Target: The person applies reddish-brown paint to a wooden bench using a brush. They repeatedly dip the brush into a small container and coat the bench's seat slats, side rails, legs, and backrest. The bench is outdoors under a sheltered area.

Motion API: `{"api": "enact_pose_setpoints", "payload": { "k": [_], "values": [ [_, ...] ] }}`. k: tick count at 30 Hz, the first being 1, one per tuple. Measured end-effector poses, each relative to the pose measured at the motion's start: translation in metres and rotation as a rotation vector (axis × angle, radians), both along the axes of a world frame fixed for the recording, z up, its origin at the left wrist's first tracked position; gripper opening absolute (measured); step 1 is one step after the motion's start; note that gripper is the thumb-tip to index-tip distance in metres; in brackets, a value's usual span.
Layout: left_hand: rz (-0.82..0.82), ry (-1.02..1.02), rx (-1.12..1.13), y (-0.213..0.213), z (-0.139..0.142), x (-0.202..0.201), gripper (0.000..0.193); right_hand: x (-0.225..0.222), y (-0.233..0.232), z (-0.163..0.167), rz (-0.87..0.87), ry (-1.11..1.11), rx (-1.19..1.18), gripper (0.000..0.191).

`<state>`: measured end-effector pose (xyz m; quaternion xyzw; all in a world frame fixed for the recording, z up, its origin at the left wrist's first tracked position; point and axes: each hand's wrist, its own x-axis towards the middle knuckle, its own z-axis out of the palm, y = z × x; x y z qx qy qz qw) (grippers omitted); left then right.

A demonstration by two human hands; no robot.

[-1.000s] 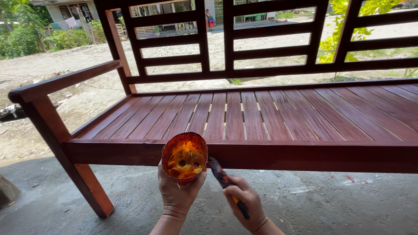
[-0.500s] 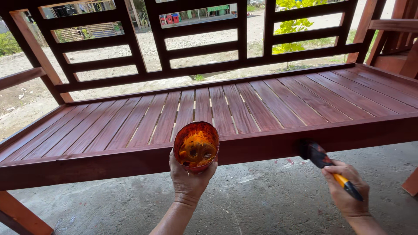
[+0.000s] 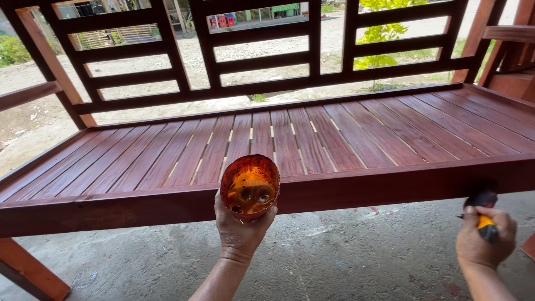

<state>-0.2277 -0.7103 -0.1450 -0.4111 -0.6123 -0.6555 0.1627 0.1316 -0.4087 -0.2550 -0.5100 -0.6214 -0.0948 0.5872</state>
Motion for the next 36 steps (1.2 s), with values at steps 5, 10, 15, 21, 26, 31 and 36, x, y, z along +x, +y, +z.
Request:
{"api": "enact_pose_setpoints", "payload": {
  "k": [5, 10, 15, 21, 26, 31, 36],
  "values": [
    [0.061, 0.025, 0.049, -0.040, 0.004, -0.041, 0.097, -0.123, -0.099, -0.006, 0.117, 0.087, -0.037, 0.027],
    [0.087, 0.032, 0.112, -0.095, 0.012, -0.089, 0.095, -0.221, -0.193, 0.003, 0.250, 0.094, -0.025, 0.020],
    [0.119, 0.060, 0.139, -0.153, 0.022, -0.137, 0.095, -0.310, -0.283, 0.019, 0.375, 0.117, 0.012, 0.020],
    [0.113, 0.058, 0.113, -0.215, 0.027, -0.183, 0.095, -0.412, -0.397, 0.049, 0.517, 0.105, -0.084, 0.017],
    [0.185, 0.086, 0.100, -0.252, 0.028, -0.216, 0.095, -0.471, -0.480, 0.081, 0.788, 0.142, -0.153, 0.014],
    [0.203, 0.014, 0.060, -0.271, 0.039, -0.239, 0.093, -0.497, -0.530, 0.103, 1.269, -0.014, -0.110, 0.010],
    [0.235, 0.099, 0.084, -0.262, 0.043, -0.233, 0.090, -0.487, -0.485, 0.117, 1.408, -0.015, -0.058, 0.010]
  ]
}}
